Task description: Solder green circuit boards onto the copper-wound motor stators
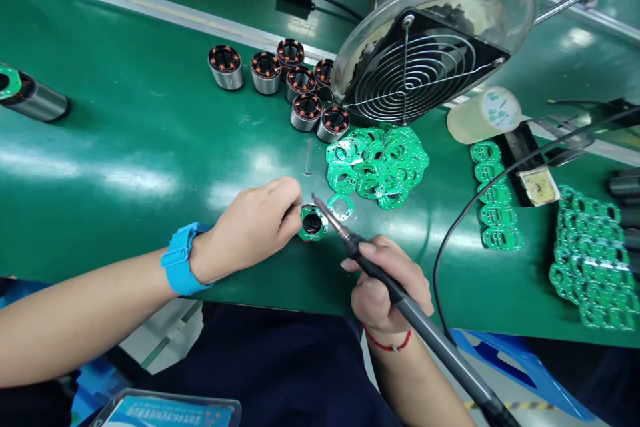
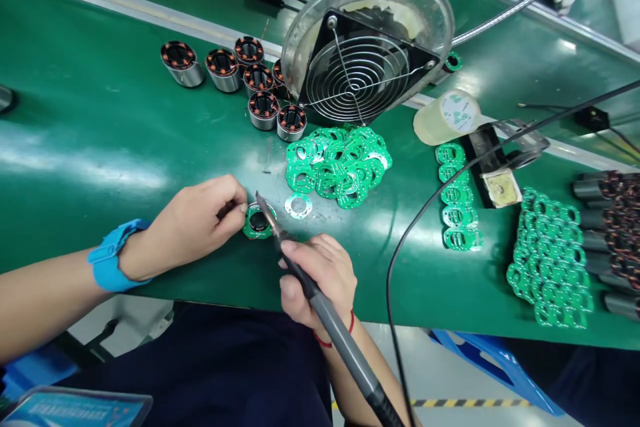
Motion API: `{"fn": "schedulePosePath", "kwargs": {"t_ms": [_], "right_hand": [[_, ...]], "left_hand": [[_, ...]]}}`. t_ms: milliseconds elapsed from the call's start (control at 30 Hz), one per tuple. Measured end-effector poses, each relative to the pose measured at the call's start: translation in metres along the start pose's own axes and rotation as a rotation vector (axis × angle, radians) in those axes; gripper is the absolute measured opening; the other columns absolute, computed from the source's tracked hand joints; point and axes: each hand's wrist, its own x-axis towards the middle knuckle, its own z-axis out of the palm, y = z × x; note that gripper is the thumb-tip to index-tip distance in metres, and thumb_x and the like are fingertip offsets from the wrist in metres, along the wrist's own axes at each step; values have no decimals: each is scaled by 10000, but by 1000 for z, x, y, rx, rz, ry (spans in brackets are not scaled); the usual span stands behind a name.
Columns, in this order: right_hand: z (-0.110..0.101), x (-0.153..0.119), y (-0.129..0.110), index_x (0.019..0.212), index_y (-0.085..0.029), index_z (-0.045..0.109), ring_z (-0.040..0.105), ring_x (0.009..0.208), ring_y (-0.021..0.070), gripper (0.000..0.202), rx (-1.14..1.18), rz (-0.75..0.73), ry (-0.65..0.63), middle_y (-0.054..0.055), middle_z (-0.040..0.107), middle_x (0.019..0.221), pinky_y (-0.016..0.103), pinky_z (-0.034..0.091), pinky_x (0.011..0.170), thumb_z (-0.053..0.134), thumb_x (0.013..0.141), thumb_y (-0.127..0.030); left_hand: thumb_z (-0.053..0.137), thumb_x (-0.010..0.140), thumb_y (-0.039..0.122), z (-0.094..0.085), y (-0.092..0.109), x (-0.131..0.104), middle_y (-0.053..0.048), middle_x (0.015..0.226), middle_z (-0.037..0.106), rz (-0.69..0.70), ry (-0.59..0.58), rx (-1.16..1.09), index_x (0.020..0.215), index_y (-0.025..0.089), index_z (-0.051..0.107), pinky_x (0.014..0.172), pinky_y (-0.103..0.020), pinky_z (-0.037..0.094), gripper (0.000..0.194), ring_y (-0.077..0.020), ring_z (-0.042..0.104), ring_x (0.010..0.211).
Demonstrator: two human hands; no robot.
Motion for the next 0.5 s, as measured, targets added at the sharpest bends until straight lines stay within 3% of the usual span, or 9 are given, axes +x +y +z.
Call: {"fn": "schedulePosePath", "kwargs": {"t_ms": [100, 233, 367, 433, 500], "right_hand": [[4, 4, 0, 1397, -264, 483, 727, 720, 199, 393, -30, 50, -9, 36, 769, 897, 368, 576, 646, 462, 1004, -273], [11, 17, -1, 1401, -278, 472, 689, 1070, 261, 462, -174, 92, -225, 93, 728, 1188, 452, 574, 884, 583, 953, -253], [15, 22, -3, 1433, -262, 416, 682, 1057, 250, 536, -192, 82, -331, 113, 699, 1243, 442, 575, 890, 614, 935, -239], [14, 20, -2, 1424, -260, 425, 680, 1077, 247, 527, -167, 98, -304, 109, 697, 1246, 443, 572, 902, 601, 931, -204], [12, 15, 0, 1410, -262, 452, 670, 1125, 255, 510, -141, 131, -228, 105, 693, 1261, 466, 558, 945, 589, 925, -183]], "left_hand": [[420, 831, 108, 1, -2, -1, 19, 664, 492, 70, 11, 33, 725, 197, 455, 555, -250, 349, 143, -123, 447, 583], [421, 852, 99, 0, -4, -1, 16, 669, 497, 113, 20, 21, 722, 183, 487, 550, -244, 347, 168, -119, 445, 592], [453, 858, 89, -5, -7, 0, 21, 681, 529, 36, -37, -123, 746, 168, 531, 563, -230, 377, 158, -104, 476, 594], [464, 886, 104, -6, -9, 0, -4, 779, 586, -16, -33, -197, 874, 145, 581, 605, -226, 431, 124, -104, 531, 640], [488, 917, 156, -5, -9, 0, -78, 988, 638, 72, -22, -204, 1083, 112, 576, 720, -260, 496, 193, -143, 609, 817]]}}
